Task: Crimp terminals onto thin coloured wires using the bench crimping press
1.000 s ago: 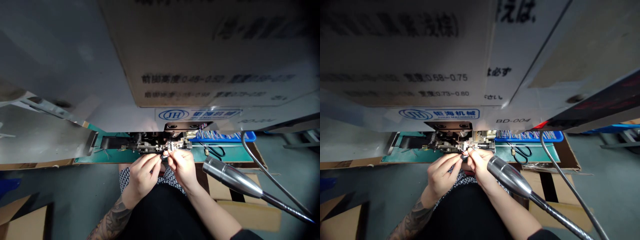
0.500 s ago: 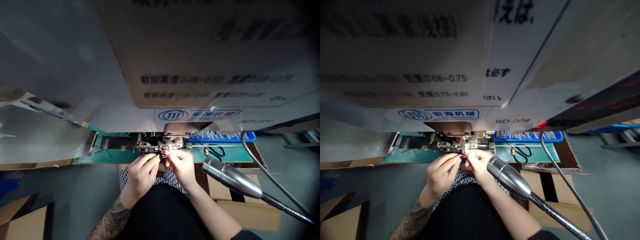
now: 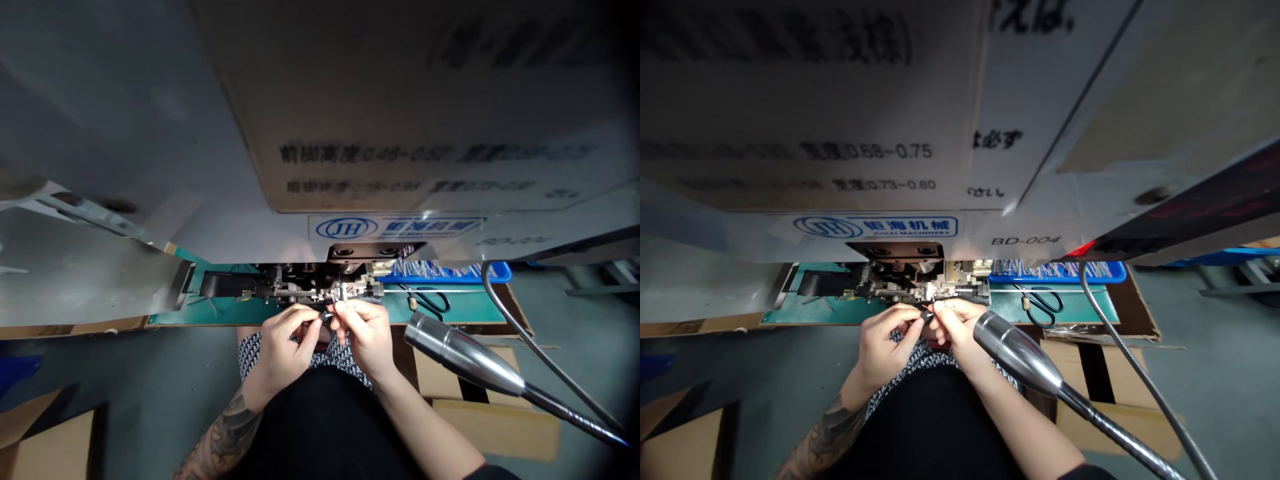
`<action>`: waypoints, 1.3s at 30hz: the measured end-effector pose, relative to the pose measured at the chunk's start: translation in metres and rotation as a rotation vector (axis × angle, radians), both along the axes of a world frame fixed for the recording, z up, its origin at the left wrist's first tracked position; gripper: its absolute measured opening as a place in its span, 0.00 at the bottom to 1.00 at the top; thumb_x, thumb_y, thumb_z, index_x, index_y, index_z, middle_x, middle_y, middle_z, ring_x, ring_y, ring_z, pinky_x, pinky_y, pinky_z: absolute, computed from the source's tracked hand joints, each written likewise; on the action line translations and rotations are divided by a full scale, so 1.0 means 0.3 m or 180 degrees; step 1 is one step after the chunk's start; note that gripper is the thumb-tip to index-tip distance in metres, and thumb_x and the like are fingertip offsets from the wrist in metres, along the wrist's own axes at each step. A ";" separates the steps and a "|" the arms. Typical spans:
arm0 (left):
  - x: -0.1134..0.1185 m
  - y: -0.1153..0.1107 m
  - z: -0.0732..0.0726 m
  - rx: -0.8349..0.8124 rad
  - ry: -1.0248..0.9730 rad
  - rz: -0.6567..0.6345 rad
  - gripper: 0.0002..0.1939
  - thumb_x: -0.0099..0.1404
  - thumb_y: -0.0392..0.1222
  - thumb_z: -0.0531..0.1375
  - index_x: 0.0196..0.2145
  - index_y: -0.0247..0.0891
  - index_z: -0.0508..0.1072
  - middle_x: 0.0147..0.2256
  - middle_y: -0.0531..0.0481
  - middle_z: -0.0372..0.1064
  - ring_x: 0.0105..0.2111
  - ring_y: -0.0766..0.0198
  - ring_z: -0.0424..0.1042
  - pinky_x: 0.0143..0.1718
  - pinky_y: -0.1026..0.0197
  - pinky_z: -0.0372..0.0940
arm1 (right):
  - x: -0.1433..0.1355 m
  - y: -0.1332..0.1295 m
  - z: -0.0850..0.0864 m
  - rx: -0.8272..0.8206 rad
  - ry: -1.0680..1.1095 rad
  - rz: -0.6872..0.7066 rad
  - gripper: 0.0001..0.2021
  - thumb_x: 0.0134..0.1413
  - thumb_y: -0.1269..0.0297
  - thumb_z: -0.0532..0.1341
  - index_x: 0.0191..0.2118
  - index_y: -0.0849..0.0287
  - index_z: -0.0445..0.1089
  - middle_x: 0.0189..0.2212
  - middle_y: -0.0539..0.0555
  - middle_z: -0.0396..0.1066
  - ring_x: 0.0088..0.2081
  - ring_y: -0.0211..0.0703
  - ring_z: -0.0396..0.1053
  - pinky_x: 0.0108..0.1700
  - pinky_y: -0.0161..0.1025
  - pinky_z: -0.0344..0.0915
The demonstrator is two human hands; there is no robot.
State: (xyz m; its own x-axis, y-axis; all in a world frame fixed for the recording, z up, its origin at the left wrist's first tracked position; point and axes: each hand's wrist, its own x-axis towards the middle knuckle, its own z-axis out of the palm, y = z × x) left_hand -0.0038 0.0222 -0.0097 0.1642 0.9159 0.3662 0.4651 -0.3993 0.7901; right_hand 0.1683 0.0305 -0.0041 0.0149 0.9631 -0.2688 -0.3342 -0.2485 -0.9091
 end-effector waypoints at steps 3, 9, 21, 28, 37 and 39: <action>0.017 -0.002 -0.017 0.0156 -0.0012 0.0145 0.06 0.72 0.30 0.64 0.41 0.37 0.80 0.37 0.48 0.80 0.33 0.65 0.78 0.32 0.65 0.71 | -0.015 0.002 -0.018 0.0021 0.0094 -0.0150 0.12 0.62 0.53 0.73 0.33 0.56 0.86 0.22 0.50 0.78 0.16 0.34 0.64 0.18 0.33 0.63; 0.045 -0.022 -0.024 0.0311 0.0031 0.0473 0.05 0.72 0.30 0.63 0.39 0.37 0.77 0.35 0.48 0.79 0.31 0.65 0.78 0.32 0.66 0.72 | -0.052 -0.013 -0.033 0.0405 -0.0397 -0.0666 0.15 0.64 0.54 0.72 0.29 0.57 0.82 0.20 0.50 0.78 0.17 0.38 0.70 0.21 0.34 0.70; 0.068 -0.043 -0.046 0.0388 0.0134 0.0635 0.05 0.72 0.31 0.62 0.37 0.38 0.73 0.32 0.51 0.75 0.27 0.67 0.73 0.31 0.65 0.69 | -0.069 -0.008 -0.030 0.0432 -0.0741 -0.0768 0.20 0.64 0.52 0.71 0.23 0.59 0.77 0.14 0.48 0.69 0.14 0.33 0.61 0.16 0.30 0.60; 0.060 -0.032 -0.041 0.0483 0.0222 0.0699 0.05 0.72 0.30 0.63 0.38 0.38 0.74 0.33 0.50 0.77 0.27 0.68 0.74 0.31 0.65 0.69 | -0.059 0.006 -0.002 0.0143 -0.0598 -0.0547 0.22 0.59 0.51 0.74 0.21 0.59 0.76 0.13 0.48 0.68 0.14 0.34 0.60 0.17 0.30 0.59; 0.014 -0.008 -0.031 0.0510 0.0376 0.0310 0.06 0.73 0.31 0.62 0.41 0.38 0.79 0.38 0.46 0.81 0.35 0.62 0.81 0.37 0.62 0.74 | -0.034 0.008 0.036 0.0171 -0.0569 -0.0004 0.22 0.62 0.51 0.73 0.21 0.59 0.76 0.15 0.48 0.68 0.16 0.33 0.58 0.18 0.31 0.56; 0.000 -0.006 -0.018 0.0267 0.0263 0.0117 0.06 0.73 0.32 0.62 0.40 0.38 0.79 0.36 0.47 0.81 0.31 0.63 0.79 0.34 0.63 0.73 | -0.021 0.007 0.041 0.0110 -0.0442 0.0213 0.23 0.62 0.50 0.72 0.21 0.59 0.76 0.15 0.48 0.68 0.15 0.32 0.58 0.17 0.31 0.56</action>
